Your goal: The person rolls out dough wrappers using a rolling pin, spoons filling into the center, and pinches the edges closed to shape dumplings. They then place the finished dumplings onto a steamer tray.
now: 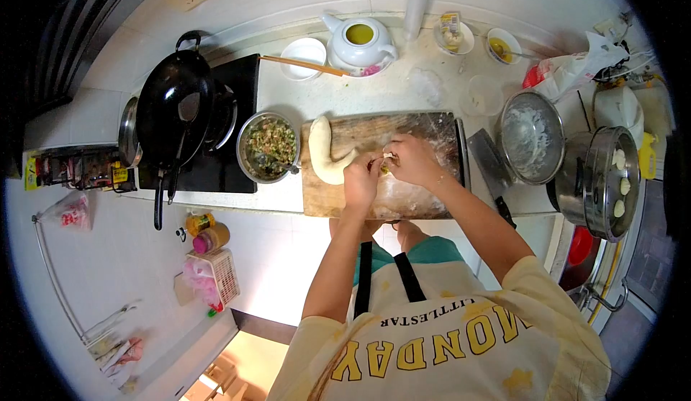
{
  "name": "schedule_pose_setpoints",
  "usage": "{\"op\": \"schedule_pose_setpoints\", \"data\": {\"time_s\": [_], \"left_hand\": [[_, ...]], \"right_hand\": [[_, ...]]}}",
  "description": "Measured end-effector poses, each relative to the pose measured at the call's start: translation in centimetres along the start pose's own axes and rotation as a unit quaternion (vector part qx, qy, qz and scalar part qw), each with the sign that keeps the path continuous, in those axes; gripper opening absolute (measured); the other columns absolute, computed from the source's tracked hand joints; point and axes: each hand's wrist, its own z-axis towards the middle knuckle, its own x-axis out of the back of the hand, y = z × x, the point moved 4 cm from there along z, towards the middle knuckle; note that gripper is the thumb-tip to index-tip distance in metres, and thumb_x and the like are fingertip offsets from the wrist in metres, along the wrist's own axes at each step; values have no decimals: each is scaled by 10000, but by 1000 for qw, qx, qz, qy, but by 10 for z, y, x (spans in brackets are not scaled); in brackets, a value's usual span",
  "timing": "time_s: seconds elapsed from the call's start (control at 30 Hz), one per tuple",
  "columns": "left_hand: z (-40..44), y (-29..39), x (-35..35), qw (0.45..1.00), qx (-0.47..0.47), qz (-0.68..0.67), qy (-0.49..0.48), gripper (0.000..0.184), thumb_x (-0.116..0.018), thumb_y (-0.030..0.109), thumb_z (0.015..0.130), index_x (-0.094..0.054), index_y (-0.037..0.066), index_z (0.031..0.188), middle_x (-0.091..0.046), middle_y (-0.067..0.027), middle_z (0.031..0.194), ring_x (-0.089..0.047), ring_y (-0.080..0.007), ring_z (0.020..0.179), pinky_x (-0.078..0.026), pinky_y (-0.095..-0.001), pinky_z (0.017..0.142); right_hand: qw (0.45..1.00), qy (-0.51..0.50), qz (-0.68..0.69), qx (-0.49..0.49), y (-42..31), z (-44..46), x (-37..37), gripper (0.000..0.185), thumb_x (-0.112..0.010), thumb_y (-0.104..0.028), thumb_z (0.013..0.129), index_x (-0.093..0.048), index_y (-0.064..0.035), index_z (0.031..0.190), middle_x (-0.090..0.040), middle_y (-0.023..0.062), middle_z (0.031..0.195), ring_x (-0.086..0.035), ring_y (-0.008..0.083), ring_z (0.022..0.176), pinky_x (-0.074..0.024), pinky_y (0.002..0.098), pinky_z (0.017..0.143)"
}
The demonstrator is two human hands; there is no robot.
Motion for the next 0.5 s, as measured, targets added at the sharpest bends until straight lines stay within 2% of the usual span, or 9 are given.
{"op": "schedule_pose_setpoints", "data": {"time_s": [0.2,0.3,0.4,0.5], "left_hand": [[-15,1,-2,997,-23,52,46,148,-713,85,868,-722,-29,962,-707,-191,790,-704,-317,690,-542,-389,621],[-19,5,-4,995,46,92,-6,162,-695,94,864,-717,-26,970,-706,-205,828,-701,-359,726,-546,-414,654],[-15,-4,-8,996,20,79,23,158,-679,98,867,-702,34,1009,-678,-207,878,-676,-386,788,-543,-460,699],[-9,4,-7,990,-65,121,31,165,-691,117,873,-702,3,992,-698,-207,894,-690,-373,770,-546,-438,702]], "right_hand": [[998,35,-43,-15,-5,-2,-4,201,-701,-179,752,-722,-81,926,-669,95,1033,-655,298,994,-551,426,808],[998,30,-14,-55,-3,-7,-5,229,-703,-215,761,-708,-73,940,-661,114,1064,-651,300,1024,-548,432,827],[995,62,-41,-64,-2,-13,-3,243,-715,-220,760,-691,-64,945,-653,134,1093,-644,312,1049,-541,440,854],[992,116,-25,-36,-2,-19,2,242,-718,-208,762,-679,-56,946,-642,144,1063,-641,330,1029,-534,456,856]]}}
